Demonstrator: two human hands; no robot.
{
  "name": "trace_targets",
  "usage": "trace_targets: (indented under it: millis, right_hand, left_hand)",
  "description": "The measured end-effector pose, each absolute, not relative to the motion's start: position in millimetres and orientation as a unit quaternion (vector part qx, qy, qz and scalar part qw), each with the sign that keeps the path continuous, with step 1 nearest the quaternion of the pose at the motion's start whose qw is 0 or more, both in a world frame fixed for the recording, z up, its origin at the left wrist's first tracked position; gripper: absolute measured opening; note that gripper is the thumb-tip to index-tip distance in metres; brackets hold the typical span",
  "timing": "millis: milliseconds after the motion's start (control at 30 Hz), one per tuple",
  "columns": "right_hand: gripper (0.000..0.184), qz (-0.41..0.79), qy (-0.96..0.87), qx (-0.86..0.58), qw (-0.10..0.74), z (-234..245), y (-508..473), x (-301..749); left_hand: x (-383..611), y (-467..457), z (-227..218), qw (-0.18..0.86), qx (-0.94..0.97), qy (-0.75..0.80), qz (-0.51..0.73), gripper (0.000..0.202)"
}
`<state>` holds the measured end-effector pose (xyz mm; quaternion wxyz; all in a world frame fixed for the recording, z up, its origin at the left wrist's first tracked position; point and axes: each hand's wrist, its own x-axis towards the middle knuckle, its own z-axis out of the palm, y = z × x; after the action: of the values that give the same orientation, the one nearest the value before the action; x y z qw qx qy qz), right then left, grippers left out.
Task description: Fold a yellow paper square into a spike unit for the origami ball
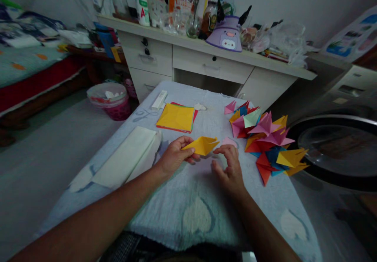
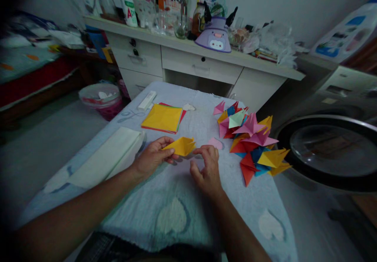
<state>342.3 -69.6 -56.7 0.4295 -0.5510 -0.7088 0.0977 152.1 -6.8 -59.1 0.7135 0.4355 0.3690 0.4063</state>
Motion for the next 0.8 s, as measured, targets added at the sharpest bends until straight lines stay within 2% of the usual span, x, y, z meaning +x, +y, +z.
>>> trace_targets:
  millis: [133,267,567,700,800]
  right_hand:
    - [0.020,0.092,-0.711,-0.571,0.400,-61.4,-69.1,338.0]
    - [0.011,0.113,-0.672,-0.574,0.455,-68.5,-65.3,337.9]
    - [0.018,0.322,-0.510,-0.574,0.554,-65.0,-52.6,355.3]
    - [0.015,0.302,-0.491,-0.583,0.572,-41.9,-54.7,368.5]
    - [0.016,0.257,-0.534,-0.597,0.541,-22.0,-54.7,379.3]
  left_hand:
    - [155.5,-12.9,-59.4,0.724,0.460,0.349,0.378,0.027]
    - [158.2,-16.8,-62.8,0.725,0.503,0.333,0.333,0.026]
    - [155.6,-16.7,-69.2,0.721,0.564,0.301,0.267,0.032]
    - [155.1,-15.9,-69.9,0.726,0.564,0.298,0.257,0.034]
    - [154.9,-15.4,-71.8,0.729,0.563,0.293,0.255,0.034]
